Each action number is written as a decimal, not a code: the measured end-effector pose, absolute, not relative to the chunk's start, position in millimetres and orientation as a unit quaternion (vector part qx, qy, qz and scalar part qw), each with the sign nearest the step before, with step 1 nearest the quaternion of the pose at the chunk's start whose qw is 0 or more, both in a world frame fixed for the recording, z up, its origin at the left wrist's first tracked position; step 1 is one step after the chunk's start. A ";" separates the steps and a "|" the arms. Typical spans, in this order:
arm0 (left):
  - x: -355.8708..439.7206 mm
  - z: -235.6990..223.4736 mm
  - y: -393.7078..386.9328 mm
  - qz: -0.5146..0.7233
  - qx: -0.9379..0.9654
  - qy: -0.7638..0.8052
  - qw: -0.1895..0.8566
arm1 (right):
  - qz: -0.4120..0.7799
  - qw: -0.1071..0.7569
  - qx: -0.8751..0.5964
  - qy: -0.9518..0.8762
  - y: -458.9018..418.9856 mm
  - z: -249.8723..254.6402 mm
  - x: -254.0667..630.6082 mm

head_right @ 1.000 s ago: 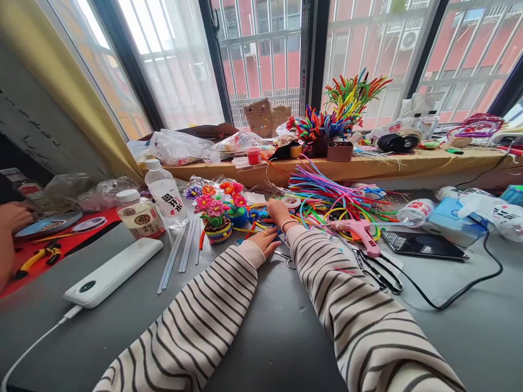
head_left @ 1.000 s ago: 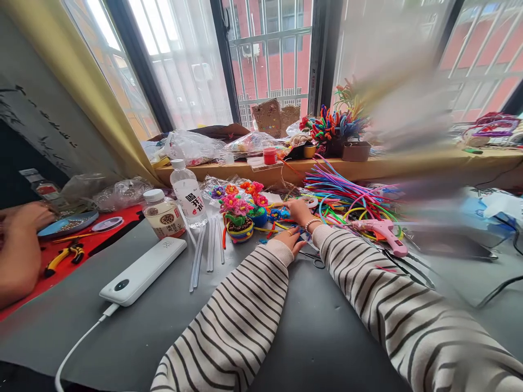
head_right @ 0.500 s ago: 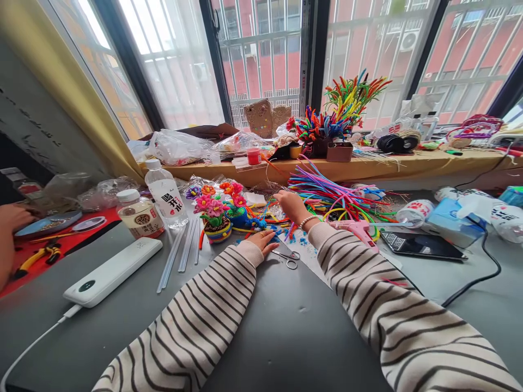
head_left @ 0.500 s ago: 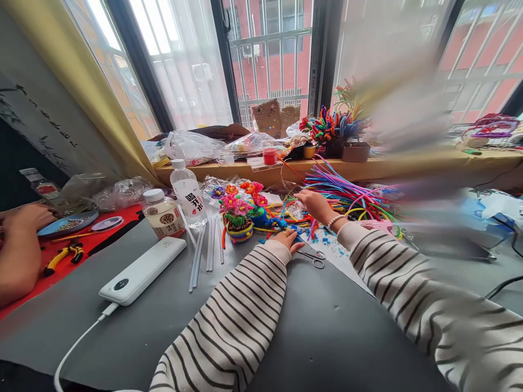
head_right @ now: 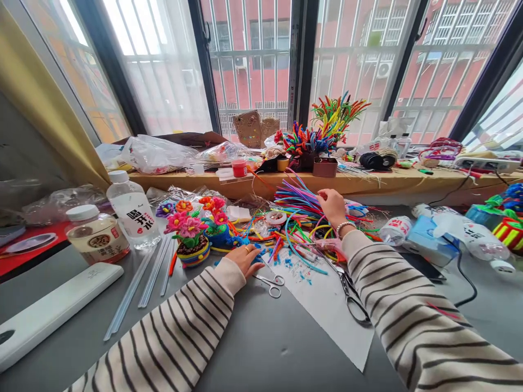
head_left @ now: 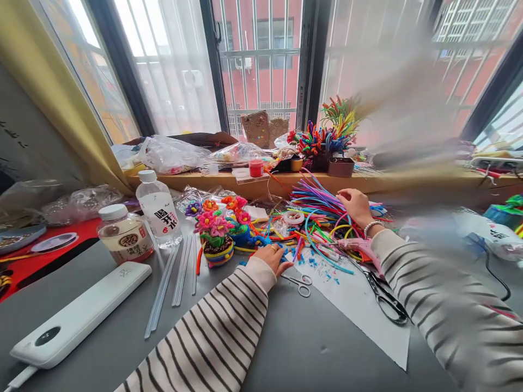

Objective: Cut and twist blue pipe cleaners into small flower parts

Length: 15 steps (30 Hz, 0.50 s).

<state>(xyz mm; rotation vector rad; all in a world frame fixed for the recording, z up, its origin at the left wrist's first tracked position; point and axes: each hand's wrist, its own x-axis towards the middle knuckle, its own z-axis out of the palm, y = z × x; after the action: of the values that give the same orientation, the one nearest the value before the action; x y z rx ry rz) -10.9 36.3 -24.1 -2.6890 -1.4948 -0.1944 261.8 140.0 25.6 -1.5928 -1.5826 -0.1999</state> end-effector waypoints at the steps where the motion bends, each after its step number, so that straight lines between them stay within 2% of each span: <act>1: -10.7 -24.2 37.2 -0.073 -0.877 -0.472 0.042 | -0.077 0.399 -0.651 -0.641 145.1 24.8 261.9; 9: -10.1 -39.8 50.3 -0.136 -0.918 -0.360 0.093 | -0.108 0.224 -0.682 -0.688 192.2 12.8 241.9; 15: -10.2 -56.2 58.9 -0.228 -0.916 -0.322 0.072 | -0.108 0.213 -0.701 -0.672 213.7 9.9 243.2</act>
<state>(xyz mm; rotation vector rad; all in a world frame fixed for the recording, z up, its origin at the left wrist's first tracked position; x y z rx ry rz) -10.2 58.9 -56.2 -2.7540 -0.9672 -0.6839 243.2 213.7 9.9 -1.9456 -1.8661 -0.3002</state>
